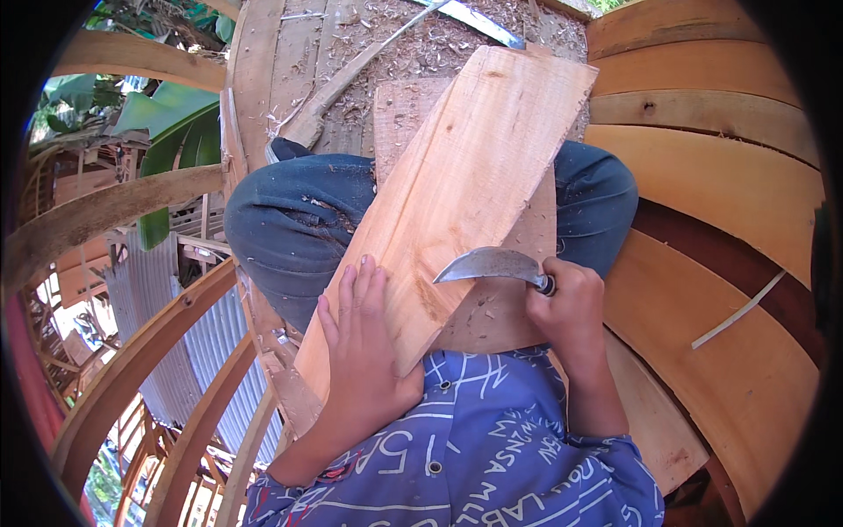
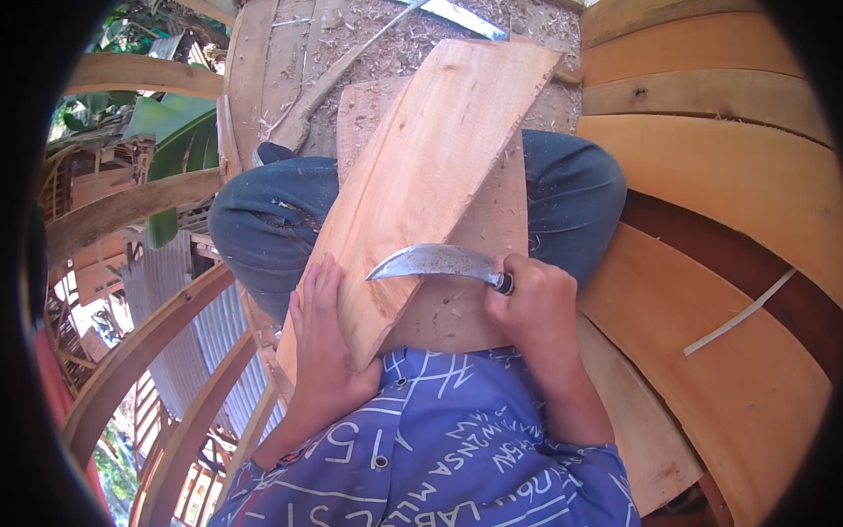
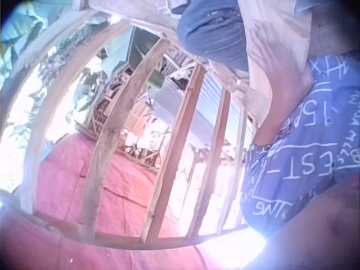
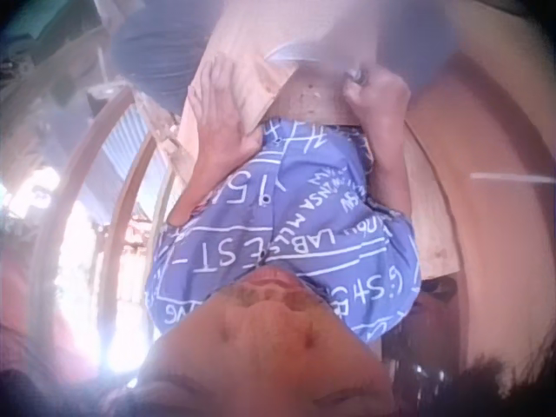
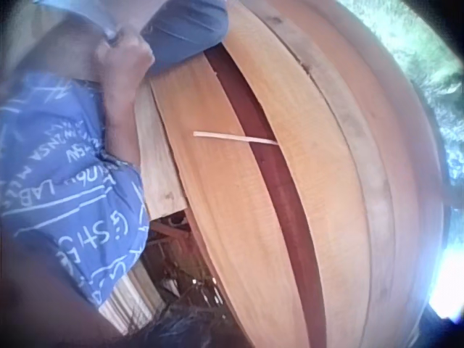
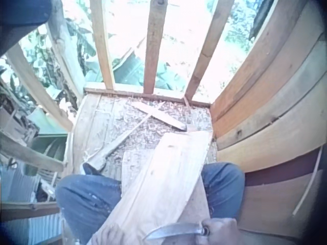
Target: The person sits cross-legged on a wooden floor and uses a curved knife to shave and shape a rectangular piece of wood. They hold the wood with their left hand and repeatedly scrape the surface with the knife in their right hand, removing thin layers of wood.
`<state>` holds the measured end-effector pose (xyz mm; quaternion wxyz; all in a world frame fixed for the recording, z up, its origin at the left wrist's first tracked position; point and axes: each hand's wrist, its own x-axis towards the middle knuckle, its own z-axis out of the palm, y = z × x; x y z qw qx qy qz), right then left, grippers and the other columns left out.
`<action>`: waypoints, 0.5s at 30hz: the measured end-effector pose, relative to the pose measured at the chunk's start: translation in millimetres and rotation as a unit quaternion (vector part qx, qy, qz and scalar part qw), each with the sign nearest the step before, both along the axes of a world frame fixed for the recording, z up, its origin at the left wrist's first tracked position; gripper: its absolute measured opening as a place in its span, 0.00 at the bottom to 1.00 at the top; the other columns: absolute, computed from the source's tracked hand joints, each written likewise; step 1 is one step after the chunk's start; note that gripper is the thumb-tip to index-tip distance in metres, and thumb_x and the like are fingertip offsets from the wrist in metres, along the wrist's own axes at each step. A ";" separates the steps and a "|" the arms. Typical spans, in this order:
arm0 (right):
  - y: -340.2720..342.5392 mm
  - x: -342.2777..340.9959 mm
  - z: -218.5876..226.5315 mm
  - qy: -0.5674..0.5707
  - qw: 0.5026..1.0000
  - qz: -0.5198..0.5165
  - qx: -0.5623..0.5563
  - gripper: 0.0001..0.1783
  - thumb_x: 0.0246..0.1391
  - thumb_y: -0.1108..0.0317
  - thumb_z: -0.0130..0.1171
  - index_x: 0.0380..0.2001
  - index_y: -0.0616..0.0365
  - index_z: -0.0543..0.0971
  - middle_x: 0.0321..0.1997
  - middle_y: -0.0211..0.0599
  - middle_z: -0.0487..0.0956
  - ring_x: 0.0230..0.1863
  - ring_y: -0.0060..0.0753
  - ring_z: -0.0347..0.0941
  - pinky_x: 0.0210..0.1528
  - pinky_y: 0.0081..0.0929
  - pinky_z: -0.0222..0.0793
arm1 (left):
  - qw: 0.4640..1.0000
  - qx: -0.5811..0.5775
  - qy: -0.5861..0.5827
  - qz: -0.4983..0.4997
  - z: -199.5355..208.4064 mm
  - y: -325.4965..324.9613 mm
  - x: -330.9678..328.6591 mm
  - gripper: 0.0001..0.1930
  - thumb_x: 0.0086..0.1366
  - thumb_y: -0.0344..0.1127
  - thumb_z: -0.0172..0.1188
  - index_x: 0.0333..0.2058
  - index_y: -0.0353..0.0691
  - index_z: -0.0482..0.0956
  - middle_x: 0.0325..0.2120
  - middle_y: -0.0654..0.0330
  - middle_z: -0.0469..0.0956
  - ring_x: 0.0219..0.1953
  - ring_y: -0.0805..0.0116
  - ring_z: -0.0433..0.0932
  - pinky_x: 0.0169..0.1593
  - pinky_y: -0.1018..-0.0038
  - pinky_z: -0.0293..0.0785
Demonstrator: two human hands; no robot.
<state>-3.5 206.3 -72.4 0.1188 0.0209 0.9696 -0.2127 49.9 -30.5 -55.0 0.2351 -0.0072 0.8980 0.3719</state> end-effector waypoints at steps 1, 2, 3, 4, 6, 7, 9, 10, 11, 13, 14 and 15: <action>-2.1 3.1 -2.9 -0.010 1.000 0.006 -0.005 0.06 0.43 0.70 0.58 0.20 0.62 0.78 0.19 0.50 0.76 0.24 0.55 0.74 0.27 0.44 0.69 | 1.000 -0.004 -0.002 -0.004 -0.5 -0.4 0.0 0.50 0.40 0.29 0.58 0.66 0.32 0.48 0.68 0.41 0.46 0.72 0.43 0.38 0.68 0.44 0.26; -3.2 1.8 -1.4 -0.007 1.000 0.012 0.012 0.06 0.39 0.70 0.57 0.20 0.62 0.78 0.20 0.50 0.76 0.23 0.54 0.75 0.27 0.43 0.70 | 1.000 -0.007 -0.004 -0.009 -1.1 -1.0 0.3 0.50 0.40 0.29 0.58 0.66 0.31 0.47 0.68 0.41 0.46 0.72 0.43 0.37 0.69 0.45 0.26; -1.8 0.8 -2.5 0.000 1.000 0.014 0.019 0.06 0.38 0.70 0.57 0.20 0.62 0.78 0.20 0.50 0.76 0.24 0.54 0.75 0.27 0.43 0.70 | 1.000 -0.016 -0.005 -0.014 -1.6 0.3 0.4 0.51 0.40 0.29 0.58 0.66 0.31 0.47 0.68 0.41 0.46 0.72 0.43 0.37 0.68 0.44 0.26; -0.5 -0.4 -3.8 0.007 0.999 0.016 0.026 0.06 0.38 0.71 0.56 0.20 0.62 0.78 0.20 0.50 0.76 0.24 0.54 0.75 0.27 0.43 0.70 | 1.000 -0.024 -0.007 -0.019 -2.3 1.4 0.7 0.51 0.40 0.29 0.58 0.66 0.31 0.47 0.68 0.41 0.45 0.72 0.43 0.37 0.68 0.44 0.26; 4.0 -4.5 -7.7 0.023 0.998 0.016 0.052 0.06 0.35 0.70 0.56 0.19 0.61 0.78 0.20 0.49 0.76 0.24 0.53 0.75 0.27 0.43 0.70 | 0.999 -0.029 -0.008 -0.026 -2.0 2.6 1.4 0.51 0.41 0.30 0.59 0.66 0.30 0.46 0.68 0.40 0.44 0.72 0.42 0.37 0.67 0.42 0.25; 6.7 -7.9 -9.0 0.031 0.997 0.016 0.064 0.06 0.35 0.70 0.56 0.19 0.61 0.78 0.20 0.49 0.76 0.24 0.53 0.75 0.28 0.43 0.70 | 0.999 -0.025 -0.007 -0.029 -0.9 3.3 0.8 0.51 0.41 0.30 0.60 0.66 0.29 0.46 0.68 0.38 0.44 0.72 0.40 0.36 0.67 0.40 0.24; 9.2 -14.0 -12.2 0.046 0.995 0.019 0.084 0.05 0.35 0.70 0.57 0.19 0.60 0.78 0.20 0.49 0.77 0.25 0.53 0.75 0.28 0.42 0.70 | 0.999 -0.021 -0.003 -0.031 -0.8 3.8 1.4 0.51 0.42 0.31 0.60 0.66 0.28 0.46 0.68 0.37 0.43 0.71 0.39 0.36 0.66 0.39 0.23; 9.4 -16.5 -14.1 0.054 0.995 0.016 0.084 0.05 0.35 0.70 0.57 0.19 0.60 0.78 0.20 0.48 0.77 0.25 0.53 0.75 0.28 0.42 0.70 | 0.999 -0.021 0.000 -0.031 -1.8 3.9 2.0 0.50 0.43 0.31 0.60 0.66 0.27 0.46 0.68 0.37 0.43 0.71 0.39 0.36 0.66 0.38 0.23; 9.6 -18.8 -15.8 0.061 0.994 0.013 0.084 0.05 0.35 0.69 0.57 0.18 0.60 0.78 0.20 0.48 0.77 0.25 0.53 0.75 0.28 0.42 0.71 | 0.999 -0.020 0.002 -0.031 -2.7 4.1 2.7 0.50 0.43 0.31 0.59 0.66 0.27 0.46 0.68 0.36 0.43 0.71 0.39 0.36 0.66 0.38 0.23; 7.8 -22.6 -17.6 0.074 0.993 0.010 0.087 0.05 0.35 0.69 0.58 0.18 0.59 0.78 0.21 0.48 0.77 0.25 0.53 0.76 0.29 0.41 0.71 | 0.999 -0.016 0.002 -0.030 -4.6 3.5 3.2 0.50 0.43 0.32 0.59 0.66 0.26 0.45 0.68 0.36 0.42 0.71 0.38 0.35 0.65 0.37 0.23; 6.6 -24.2 -17.0 0.079 0.993 0.009 0.091 0.05 0.35 0.69 0.58 0.18 0.59 0.78 0.21 0.47 0.77 0.26 0.53 0.76 0.29 0.41 0.71 | 0.999 -0.014 0.002 -0.030 -5.5 3.3 3.5 0.50 0.44 0.32 0.59 0.66 0.26 0.45 0.68 0.36 0.42 0.71 0.38 0.35 0.65 0.36 0.24; 6.5 -25.3 -16.7 0.083 0.992 0.007 0.094 0.05 0.34 0.68 0.58 0.18 0.59 0.78 0.21 0.47 0.77 0.26 0.53 0.76 0.29 0.41 0.71 | 0.999 -0.018 0.004 -0.032 -6.3 3.9 4.1 0.50 0.44 0.32 0.59 0.66 0.26 0.45 0.68 0.35 0.42 0.71 0.37 0.35 0.65 0.36 0.24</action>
